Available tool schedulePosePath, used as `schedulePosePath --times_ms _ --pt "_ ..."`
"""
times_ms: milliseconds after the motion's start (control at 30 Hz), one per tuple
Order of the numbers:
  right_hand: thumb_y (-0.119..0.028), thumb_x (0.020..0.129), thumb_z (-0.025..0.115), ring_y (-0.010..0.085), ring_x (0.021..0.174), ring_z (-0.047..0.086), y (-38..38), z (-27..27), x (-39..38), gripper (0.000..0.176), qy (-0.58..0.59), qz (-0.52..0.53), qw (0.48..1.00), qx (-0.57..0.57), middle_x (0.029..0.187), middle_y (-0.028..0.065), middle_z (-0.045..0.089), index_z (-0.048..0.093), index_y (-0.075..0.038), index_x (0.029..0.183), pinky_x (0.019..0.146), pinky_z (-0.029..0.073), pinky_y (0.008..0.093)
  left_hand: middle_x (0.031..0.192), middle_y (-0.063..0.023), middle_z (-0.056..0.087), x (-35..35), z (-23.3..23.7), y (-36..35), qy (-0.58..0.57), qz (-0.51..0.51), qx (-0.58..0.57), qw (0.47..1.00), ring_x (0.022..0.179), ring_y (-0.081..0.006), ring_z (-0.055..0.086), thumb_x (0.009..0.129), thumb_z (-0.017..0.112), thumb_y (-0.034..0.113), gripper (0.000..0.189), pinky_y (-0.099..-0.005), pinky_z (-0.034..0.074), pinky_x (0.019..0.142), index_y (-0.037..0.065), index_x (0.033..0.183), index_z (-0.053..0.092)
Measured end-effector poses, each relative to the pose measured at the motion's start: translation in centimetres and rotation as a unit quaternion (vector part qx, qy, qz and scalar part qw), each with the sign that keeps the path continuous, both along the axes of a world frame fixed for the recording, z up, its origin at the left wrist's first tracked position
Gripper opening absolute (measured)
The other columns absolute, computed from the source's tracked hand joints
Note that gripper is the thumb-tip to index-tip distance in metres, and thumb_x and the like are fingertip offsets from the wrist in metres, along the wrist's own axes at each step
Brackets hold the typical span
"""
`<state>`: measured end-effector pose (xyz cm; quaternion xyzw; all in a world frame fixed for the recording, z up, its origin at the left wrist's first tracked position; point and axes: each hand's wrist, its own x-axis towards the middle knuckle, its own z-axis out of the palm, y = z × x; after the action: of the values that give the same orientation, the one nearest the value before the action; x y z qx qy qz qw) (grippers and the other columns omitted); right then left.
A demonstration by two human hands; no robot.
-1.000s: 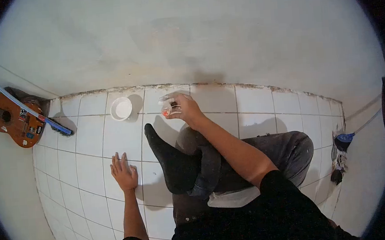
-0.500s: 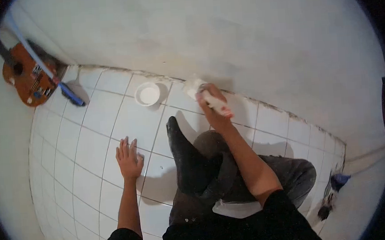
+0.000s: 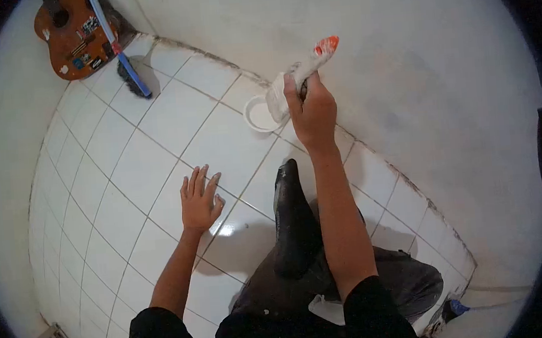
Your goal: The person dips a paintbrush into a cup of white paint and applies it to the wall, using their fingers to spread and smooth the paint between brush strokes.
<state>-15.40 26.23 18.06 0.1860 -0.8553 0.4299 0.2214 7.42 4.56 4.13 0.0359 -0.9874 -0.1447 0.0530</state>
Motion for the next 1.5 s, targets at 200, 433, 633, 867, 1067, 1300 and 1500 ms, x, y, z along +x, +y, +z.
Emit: schedulePosePath --times_ms 200,433,633,867,1067,1300,1500 --pt "-0.034 0.102 0.064 0.0312 0.069 0.067 -0.8 -2.5 -0.7 0.035 -0.046 0.012 0.994 0.100 0.076 0.0130 0.063 0.060 0.001 0.107 0.061 0.053 0.0440 0.159 -0.0144 0.042 -0.1 -0.6 -0.5 -0.003 -0.014 0.001 1.000 0.152 -0.0342 0.033 0.087 0.057 0.024 0.059 -0.0588 0.020 0.124 0.018 0.146 0.056" --pt "-0.036 0.102 0.064 0.0287 0.066 0.065 -1.5 -3.6 -0.8 0.038 -0.047 0.012 0.991 0.124 0.075 0.0121 0.062 0.060 0.001 0.106 0.059 0.053 0.0426 0.159 -0.0151 0.043 -0.2 -0.6 -0.5 0.003 -0.019 0.001 1.000 0.151 -0.0357 0.034 0.086 0.060 0.023 0.059 -0.0593 0.022 0.123 0.017 0.145 0.057" --pt "-0.036 0.102 0.064 0.0288 0.069 0.066 -1.4 -4.2 -1.0 0.041 -0.047 -0.004 0.989 0.138 0.076 0.0123 0.063 0.061 0.003 0.108 0.064 0.054 0.0438 0.159 -0.0151 0.042 0.0 -1.0 -0.7 0.010 -0.022 -0.002 1.000 0.151 -0.0362 0.033 0.088 0.059 0.024 0.059 -0.0595 0.021 0.123 0.017 0.146 0.056" --pt "-0.036 0.102 0.064 0.0298 0.072 0.067 -1.6 -4.0 -0.8 0.041 -0.059 0.006 0.989 0.132 0.076 0.0137 0.064 0.060 0.004 0.110 0.065 0.054 0.0443 0.161 -0.0164 0.039 0.0 -1.1 -0.8 0.001 -0.023 0.015 1.000 0.153 -0.0371 0.030 0.085 0.058 0.025 0.063 -0.0616 0.018 0.123 0.017 0.147 0.054" --pt "-0.034 0.102 0.065 0.0297 0.068 0.066 -1.6 -4.4 -0.8 0.036 -0.043 0.014 0.992 0.121 0.075 0.0125 0.064 0.060 0.002 0.105 0.063 0.054 0.0440 0.161 -0.0168 0.039 0.0 -1.1 -0.9 0.006 -0.028 0.009 1.000 0.153 -0.0371 0.031 0.085 0.058 0.025 0.063 -0.0611 0.018 0.123 0.015 0.147 0.054" --pt "-0.034 0.101 0.066 0.0305 0.068 0.066 -1.3 -4.8 -0.6 0.033 -0.027 0.014 0.995 0.091 0.075 0.0129 0.064 0.060 -0.001 0.101 0.062 0.053 0.0424 0.160 -0.0164 0.040 0.0 -0.9 -0.8 0.004 -0.026 0.004 1.000 0.152 -0.0365 0.032 0.087 0.058 0.024 0.060 -0.0598 0.019 0.124 0.016 0.147 0.055" --pt "-0.032 0.102 0.066 0.0248 0.066 0.064 -0.5 -4.4 -0.4 0.032 -0.078 0.003 0.995 -0.059 0.078 0.0111 0.065 0.059 -0.001 0.101 0.063 0.052 0.0391 0.159 -0.0146 0.042 0.0 -0.8 -0.8 0.006 -0.022 -0.001 1.000 0.152 -0.0346 0.033 0.088 0.058 0.025 0.059 -0.0589 0.020 0.123 0.018 0.146 0.055"
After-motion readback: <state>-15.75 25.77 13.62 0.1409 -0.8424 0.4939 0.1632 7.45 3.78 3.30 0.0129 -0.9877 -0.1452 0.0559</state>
